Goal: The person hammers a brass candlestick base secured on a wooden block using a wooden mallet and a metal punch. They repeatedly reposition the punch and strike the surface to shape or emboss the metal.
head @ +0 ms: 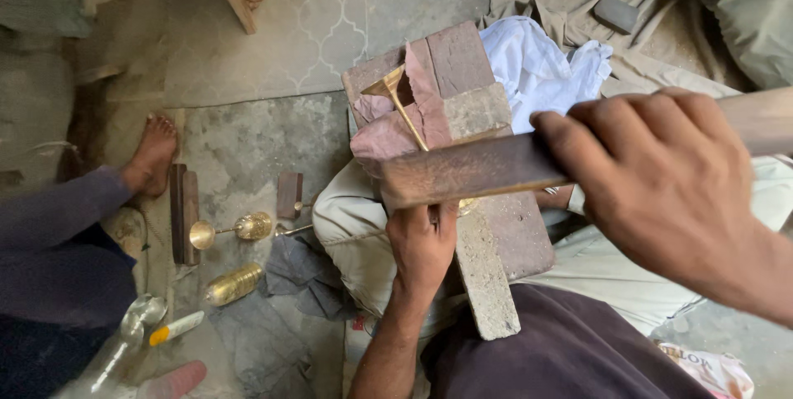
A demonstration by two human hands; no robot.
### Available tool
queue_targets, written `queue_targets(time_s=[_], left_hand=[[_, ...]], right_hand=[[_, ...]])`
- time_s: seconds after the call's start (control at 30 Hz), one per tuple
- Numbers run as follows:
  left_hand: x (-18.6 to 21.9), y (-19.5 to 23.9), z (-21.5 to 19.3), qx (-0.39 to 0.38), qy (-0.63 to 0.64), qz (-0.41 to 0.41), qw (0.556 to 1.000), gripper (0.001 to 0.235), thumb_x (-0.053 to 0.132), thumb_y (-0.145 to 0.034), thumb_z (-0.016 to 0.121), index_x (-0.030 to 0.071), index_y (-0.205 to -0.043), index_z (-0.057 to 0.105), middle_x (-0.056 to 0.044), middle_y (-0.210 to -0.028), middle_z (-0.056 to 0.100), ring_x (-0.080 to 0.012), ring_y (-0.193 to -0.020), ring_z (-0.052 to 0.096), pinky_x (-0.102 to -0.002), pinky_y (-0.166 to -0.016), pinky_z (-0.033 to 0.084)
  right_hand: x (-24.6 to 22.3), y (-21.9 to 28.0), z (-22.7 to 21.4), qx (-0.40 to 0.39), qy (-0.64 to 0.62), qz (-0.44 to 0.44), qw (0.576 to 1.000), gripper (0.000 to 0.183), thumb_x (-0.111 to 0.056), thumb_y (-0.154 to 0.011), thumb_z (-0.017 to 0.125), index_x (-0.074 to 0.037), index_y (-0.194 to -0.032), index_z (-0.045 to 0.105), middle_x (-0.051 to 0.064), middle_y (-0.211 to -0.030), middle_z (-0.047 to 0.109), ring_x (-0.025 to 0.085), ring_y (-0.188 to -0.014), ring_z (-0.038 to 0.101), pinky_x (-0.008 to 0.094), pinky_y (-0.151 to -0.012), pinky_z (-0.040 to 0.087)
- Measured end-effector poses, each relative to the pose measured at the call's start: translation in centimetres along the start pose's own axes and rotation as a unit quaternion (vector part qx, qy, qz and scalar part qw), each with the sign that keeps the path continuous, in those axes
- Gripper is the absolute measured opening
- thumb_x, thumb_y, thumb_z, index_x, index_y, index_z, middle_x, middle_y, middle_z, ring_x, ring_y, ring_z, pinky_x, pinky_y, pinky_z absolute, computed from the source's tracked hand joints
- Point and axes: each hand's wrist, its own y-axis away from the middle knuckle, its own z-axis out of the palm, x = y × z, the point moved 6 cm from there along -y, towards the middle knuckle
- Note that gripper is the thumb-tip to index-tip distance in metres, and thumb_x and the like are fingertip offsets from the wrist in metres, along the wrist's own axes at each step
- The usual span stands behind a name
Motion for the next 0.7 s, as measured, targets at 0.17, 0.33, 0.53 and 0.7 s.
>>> queue_targets(time_s=[0.17, 0.33, 0.53, 0.7], left_hand=[[0.1, 0.0, 0.0, 0.001, 0.035, 0.012, 0.999, 0.015, 0.015, -0.101, 0.073, 0.003, -0.103, 0.064, -0.009, -0.088, 0.070, -0.0235, -0.075, 0.071, -0.038, -0.068, 0.055], [0.2, -0.4, 0.2, -0.008, 0.034, -0.034, 0.999, 0.019, 0.017, -0.094, 0.078, 0.004, -0.099, 0.065, -0.009, -0.087, 0.070, -0.0254, -0.074, 0.072, -0.038, -0.064, 0.055], [1.7, -1.8, -0.2, -0.065, 0.003, 0.000, 0.998, 0.022, 0.016, -0.094, 0.080, 0.004, -0.104, 0.065, -0.012, -0.091, 0.069, -0.0310, -0.079, 0.069, -0.042, -0.070, 0.053], [2.6, -3.7, 0.1, -0.139, 0.027, 0.023, 0.990, 0.040, 0.012, -0.088, 0.079, 0.002, -0.124, 0.065, -0.019, -0.099, 0.070, -0.0359, -0.084, 0.071, -0.044, -0.070, 0.055]], right_hand=[[0.5, -0.7, 0.7, -0.027, 0.078, -0.021, 0.996, 0.032, -0.018, -0.090, 0.067, -0.016, -0.122, 0.066, 0.004, -0.097, 0.071, 0.024, -0.089, 0.070, 0.038, -0.079, 0.049], [1.7, -1.0, 1.1, -0.088, 0.033, 0.038, 0.995, 0.044, -0.014, -0.079, 0.070, -0.016, -0.123, 0.068, 0.003, -0.097, 0.072, 0.023, -0.088, 0.070, 0.036, -0.081, 0.049], [2.4, 0.1, 0.7, -0.107, 0.037, 0.076, 0.991, 0.048, -0.018, -0.076, 0.072, -0.014, -0.124, 0.067, 0.006, -0.099, 0.072, 0.024, -0.088, 0.071, 0.038, -0.082, 0.051], [4.1, 2.9, 3.8, -0.253, 0.022, 0.158, 0.954, 0.046, -0.018, -0.083, 0.070, -0.013, -0.128, 0.063, 0.008, -0.101, 0.071, 0.026, -0.085, 0.071, 0.040, -0.079, 0.054]])
